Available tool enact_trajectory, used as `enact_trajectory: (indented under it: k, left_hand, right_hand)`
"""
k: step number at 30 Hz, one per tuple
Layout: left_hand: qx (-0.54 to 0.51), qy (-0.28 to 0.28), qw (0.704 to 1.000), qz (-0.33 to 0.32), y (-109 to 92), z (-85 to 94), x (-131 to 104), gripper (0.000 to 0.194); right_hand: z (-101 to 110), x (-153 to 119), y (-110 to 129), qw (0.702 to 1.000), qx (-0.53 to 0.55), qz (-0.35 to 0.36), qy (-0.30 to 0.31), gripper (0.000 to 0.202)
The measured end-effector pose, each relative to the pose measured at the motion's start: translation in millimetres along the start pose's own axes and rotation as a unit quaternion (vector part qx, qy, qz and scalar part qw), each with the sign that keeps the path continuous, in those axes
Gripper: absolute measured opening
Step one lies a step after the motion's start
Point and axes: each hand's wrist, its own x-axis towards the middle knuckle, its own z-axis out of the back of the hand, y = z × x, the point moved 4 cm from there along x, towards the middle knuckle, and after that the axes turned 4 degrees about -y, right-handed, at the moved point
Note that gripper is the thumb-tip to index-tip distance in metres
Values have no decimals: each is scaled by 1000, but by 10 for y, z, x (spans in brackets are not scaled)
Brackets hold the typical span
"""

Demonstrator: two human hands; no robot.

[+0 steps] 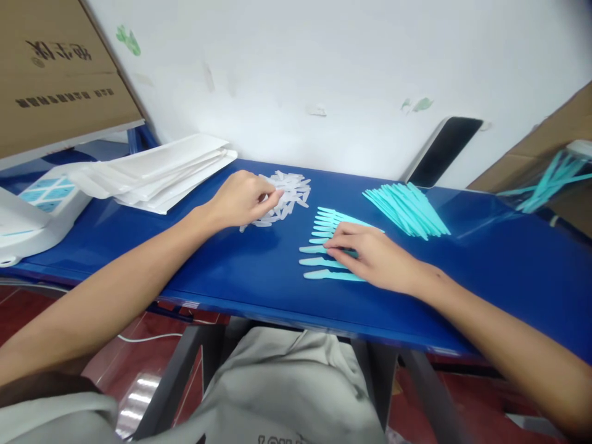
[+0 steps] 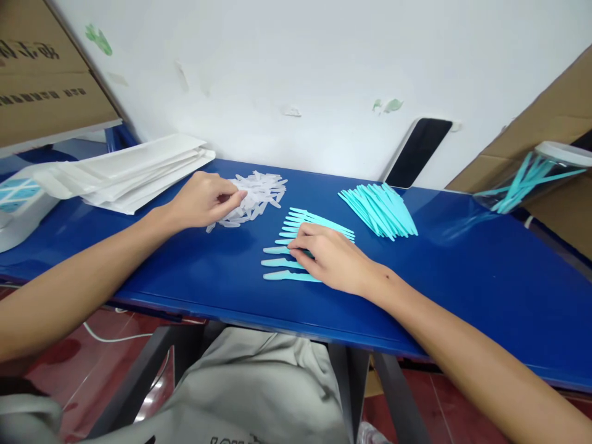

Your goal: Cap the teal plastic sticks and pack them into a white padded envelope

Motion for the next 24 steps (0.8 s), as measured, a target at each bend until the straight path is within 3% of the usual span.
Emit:
enact_trajectory:
  k: [3,7,10,15,24]
  left_hand:
    - [16,1,1000,4,18,-13,-19,32]
    - [45,88,995,-30,-22,-138,-60,38]
    - [65,119,990,-38,-6,-209,-85,41]
    - [78,140,986,-41,3,-252,-89,42]
    - [84,138,987,-26,14,-246,-80,43]
  right_hand:
    - [-5,6,-22,1000,-15,4,-4,25]
    - [2,7,-32,1000,-10,5,-7,23]
    - [25,1,-9,1000,8,18,-10,23]
    - [102,-12,-61,997,-65,11,-47,27]
    - [119,-15,-234,994,-90,-63,0,12]
